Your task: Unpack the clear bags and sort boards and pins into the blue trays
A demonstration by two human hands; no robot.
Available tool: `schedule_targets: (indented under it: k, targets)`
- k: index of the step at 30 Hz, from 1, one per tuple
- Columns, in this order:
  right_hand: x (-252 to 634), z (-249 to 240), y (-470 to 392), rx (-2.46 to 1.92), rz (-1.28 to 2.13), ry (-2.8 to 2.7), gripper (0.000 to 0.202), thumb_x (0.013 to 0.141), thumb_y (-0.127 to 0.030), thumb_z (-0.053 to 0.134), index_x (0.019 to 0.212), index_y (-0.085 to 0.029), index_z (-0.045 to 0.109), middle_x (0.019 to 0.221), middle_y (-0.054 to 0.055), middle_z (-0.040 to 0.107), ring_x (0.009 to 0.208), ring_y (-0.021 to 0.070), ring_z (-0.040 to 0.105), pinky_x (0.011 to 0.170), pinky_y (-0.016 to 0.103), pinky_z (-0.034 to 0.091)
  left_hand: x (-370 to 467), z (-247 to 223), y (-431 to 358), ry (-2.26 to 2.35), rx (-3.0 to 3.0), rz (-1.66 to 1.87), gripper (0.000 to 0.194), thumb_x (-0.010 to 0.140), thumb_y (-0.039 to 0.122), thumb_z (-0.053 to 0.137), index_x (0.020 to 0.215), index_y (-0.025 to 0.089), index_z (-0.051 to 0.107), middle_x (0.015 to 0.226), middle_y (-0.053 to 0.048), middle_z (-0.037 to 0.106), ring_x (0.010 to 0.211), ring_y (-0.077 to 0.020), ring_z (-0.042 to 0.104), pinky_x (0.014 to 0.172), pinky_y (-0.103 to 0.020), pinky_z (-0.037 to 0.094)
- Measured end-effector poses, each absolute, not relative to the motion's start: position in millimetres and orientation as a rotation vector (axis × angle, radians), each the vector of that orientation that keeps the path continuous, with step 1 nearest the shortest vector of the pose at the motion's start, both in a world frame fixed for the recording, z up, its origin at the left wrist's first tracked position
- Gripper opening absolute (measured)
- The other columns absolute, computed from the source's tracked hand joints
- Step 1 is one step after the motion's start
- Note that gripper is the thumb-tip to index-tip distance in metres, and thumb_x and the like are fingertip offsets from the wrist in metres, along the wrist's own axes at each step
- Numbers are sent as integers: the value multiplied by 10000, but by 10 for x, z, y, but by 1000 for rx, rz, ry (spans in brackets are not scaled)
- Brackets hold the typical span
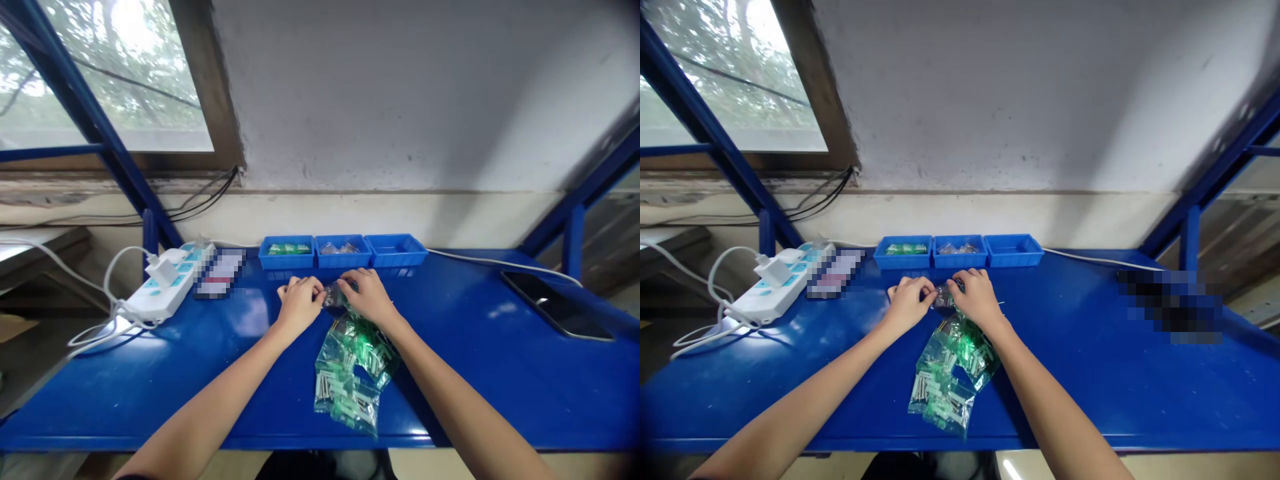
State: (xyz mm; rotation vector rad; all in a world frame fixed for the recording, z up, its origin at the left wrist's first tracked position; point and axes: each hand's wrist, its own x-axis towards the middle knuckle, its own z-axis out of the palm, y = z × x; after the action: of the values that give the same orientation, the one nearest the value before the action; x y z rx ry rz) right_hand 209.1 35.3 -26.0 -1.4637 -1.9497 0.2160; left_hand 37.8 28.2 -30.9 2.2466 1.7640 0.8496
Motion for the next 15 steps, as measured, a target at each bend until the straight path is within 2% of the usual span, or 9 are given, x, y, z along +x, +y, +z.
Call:
schedule_targets:
  k: [2,4,7,11,15]
  targets:
    - [2035,-192,306,-1434,426,-1835,353,852,-476,465,855,-193,675,720,46,639,703,183,552,702,307,380,304,-246,266,1683,2166,1027,59,814,241,547,776,215,584,682,13,620,766,-183,556,740,-330,393]
    - [1969,-141,269,-1377,772,-1665,434,846,-553,424,853,-187,657,647,25,619,597,157,539,590,277,377,256,-188,231,1556,2114,1234,75,841,244,514,801,206,565,674,22,598,671,-145,549,668,-270,410]
    - [1884,-107,235,-1189,1182,-1380,440,791,-582,490,838,-166,629,642,20,610,561,133,536,513,243,366,255,-135,171,1399,2207,1403,72,848,232,523,803,202,570,751,6,622,714,-144,559,690,-258,423]
    - [1853,-76,211,-1014,1279,-1175,335,684,-474,651,784,-156,616,655,8,594,597,121,541,545,230,393,288,-128,137,1318,2466,1322,47,839,194,565,805,208,595,805,1,654,833,-177,549,778,-300,401]
    - [1863,-70,198,-1132,1197,-1267,359,723,-492,594,849,-159,639,781,43,635,697,156,575,605,257,414,276,-133,155,1343,2508,1255,86,819,212,609,739,198,580,767,-1,638,788,-176,531,745,-295,398]
